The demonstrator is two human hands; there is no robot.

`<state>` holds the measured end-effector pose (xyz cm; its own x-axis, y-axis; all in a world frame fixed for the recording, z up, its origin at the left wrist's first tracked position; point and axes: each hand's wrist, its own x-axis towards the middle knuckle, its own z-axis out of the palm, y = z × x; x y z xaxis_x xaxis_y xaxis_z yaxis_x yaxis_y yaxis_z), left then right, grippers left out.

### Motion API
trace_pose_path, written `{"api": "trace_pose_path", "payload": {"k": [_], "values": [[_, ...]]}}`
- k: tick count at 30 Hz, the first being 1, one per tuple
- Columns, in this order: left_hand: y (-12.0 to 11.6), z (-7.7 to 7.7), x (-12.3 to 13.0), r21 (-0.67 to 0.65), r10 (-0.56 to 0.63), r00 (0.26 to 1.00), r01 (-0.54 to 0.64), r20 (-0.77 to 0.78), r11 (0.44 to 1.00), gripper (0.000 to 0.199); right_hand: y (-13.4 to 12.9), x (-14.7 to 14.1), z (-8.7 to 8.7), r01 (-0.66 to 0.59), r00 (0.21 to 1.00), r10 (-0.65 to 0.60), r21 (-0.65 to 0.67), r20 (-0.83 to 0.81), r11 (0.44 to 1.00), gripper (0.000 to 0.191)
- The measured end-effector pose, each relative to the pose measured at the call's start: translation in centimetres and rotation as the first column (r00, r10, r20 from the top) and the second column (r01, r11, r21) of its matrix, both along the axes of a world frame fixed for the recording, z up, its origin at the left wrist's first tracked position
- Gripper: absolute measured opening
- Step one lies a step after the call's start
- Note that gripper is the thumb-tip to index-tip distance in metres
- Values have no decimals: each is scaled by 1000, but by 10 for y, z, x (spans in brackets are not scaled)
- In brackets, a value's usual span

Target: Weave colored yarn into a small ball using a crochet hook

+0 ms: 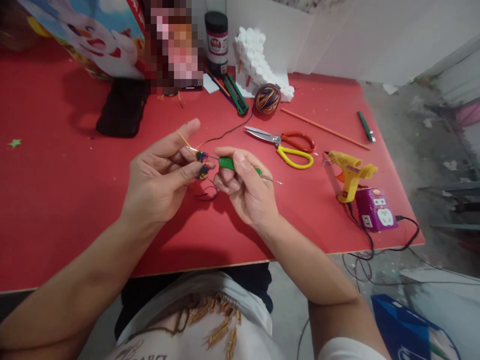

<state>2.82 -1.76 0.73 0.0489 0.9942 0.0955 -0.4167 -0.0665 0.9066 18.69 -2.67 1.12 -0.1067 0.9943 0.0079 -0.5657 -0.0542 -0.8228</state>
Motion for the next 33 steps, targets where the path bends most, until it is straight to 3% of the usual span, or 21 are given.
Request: {"api": "trace_pose_path", "payload": {"k": [10, 15, 22, 33], "values": [[4, -4, -3, 93, 20, 997, -13, -80, 996, 51, 1, 4, 1, 4, 1000, -5, 34, 25, 999, 23], [4, -4, -3, 76, 58, 997, -54, -55, 996, 49, 0, 5, -1, -17, 999, 15, 51, 41, 999, 21], [3, 9, -8, -44, -10, 1000, 10, -4, 999, 44, 1, 6, -4, -3, 998, -1, 75, 60, 997, 20], [5, 10, -12, -38, -21, 1000, 21, 2, 999, 43, 6, 14, -5, -5, 997, -5, 122, 78, 992, 19]]}}
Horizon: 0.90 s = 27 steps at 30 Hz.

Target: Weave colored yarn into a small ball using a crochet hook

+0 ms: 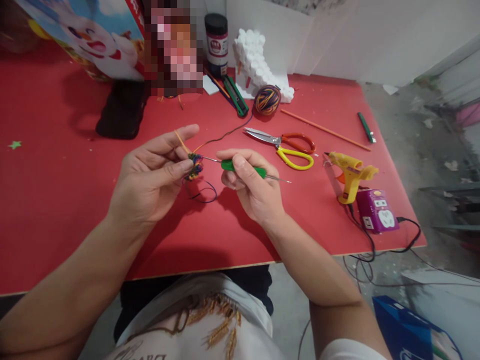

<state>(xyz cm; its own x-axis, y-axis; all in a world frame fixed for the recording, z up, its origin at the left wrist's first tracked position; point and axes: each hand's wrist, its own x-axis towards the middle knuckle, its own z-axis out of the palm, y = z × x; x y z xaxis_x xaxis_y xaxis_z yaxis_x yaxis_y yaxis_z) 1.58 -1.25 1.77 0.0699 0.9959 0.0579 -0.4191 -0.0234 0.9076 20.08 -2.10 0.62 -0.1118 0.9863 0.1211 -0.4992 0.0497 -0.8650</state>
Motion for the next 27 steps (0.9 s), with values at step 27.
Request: {"api": "trace_pose_path", "payload": {"k": [27], "values": [[-3, 8, 2, -5, -33, 999, 33, -18, 999, 37, 2, 13, 6, 93, 973, -118, 127, 200, 987, 23]]}}
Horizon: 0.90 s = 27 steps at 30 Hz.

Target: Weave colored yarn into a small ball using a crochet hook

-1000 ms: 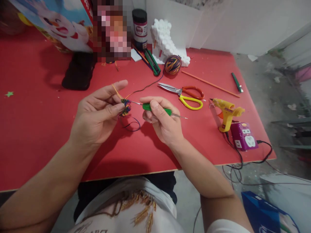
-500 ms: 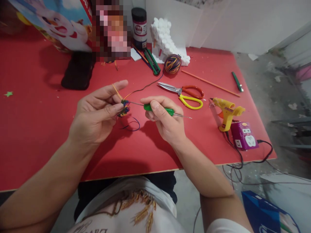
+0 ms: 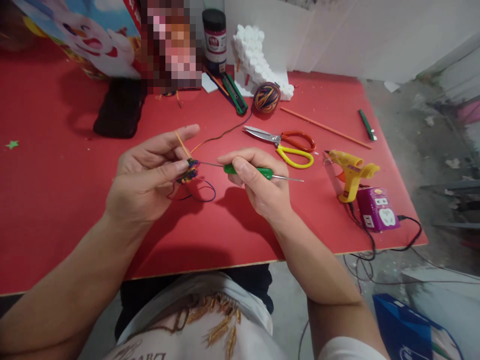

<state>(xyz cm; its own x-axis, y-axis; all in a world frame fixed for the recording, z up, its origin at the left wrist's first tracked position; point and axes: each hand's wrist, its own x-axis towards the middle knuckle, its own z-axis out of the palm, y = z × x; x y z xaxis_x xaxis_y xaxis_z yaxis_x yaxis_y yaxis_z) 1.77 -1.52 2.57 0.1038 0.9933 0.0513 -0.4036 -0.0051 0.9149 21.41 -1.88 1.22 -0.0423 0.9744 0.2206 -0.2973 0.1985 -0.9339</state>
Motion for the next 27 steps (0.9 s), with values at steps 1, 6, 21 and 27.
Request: {"api": "trace_pose_path", "payload": {"k": [1, 6, 21, 27], "values": [[0, 0, 0, 1, -1, 1000, 1, 3, 1000, 37, 0, 0, 0, 1, 1000, -1, -5, 5, 1000, 24], [-1, -2, -2, 2, -15, 998, 15, -58, 1000, 39, 2, 2, 0, -26, 999, 26, -1, -22, 1000, 27], [-4, -4, 4, 36, 32, 999, -30, -36, 999, 39, -2, -5, 1, -84, 992, 74, -106, -100, 991, 25], [-5, -7, 5, 62, 54, 998, -51, -45, 997, 44, -4, -12, 0, -125, 976, 98, -129, -195, 984, 22]]}}
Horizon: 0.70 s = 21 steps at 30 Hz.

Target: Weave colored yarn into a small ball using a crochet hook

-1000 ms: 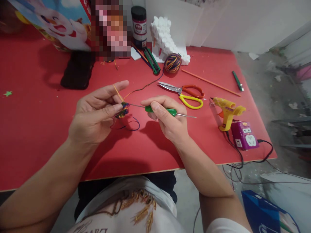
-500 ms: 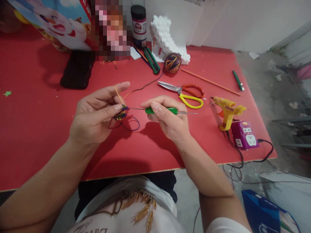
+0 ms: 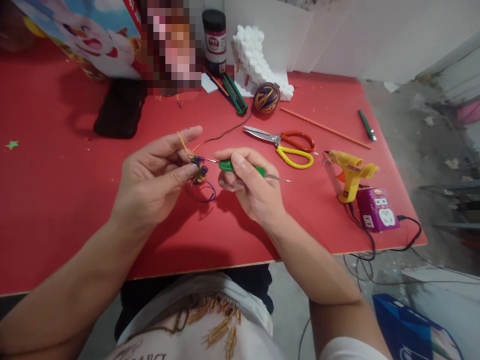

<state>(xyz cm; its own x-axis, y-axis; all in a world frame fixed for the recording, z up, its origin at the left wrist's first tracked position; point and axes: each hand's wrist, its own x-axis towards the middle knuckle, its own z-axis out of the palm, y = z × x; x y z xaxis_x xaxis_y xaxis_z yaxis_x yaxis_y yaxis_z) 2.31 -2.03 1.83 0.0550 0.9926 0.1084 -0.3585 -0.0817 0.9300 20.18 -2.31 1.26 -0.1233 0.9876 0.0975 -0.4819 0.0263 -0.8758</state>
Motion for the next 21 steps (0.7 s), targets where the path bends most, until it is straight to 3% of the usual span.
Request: {"api": "trace_pose_path", "payload": {"k": [8, 21], "values": [[0, -2, 0, 30, 42, 999, -41, -30, 999, 42, 0, -2, 0, 15, 1000, -15, -43, 1, 999, 24], [-2, 0, -2, 29, 33, 997, -31, -74, 999, 22, 9, 11, -2, -28, 999, 26, 46, 35, 999, 22]]}}
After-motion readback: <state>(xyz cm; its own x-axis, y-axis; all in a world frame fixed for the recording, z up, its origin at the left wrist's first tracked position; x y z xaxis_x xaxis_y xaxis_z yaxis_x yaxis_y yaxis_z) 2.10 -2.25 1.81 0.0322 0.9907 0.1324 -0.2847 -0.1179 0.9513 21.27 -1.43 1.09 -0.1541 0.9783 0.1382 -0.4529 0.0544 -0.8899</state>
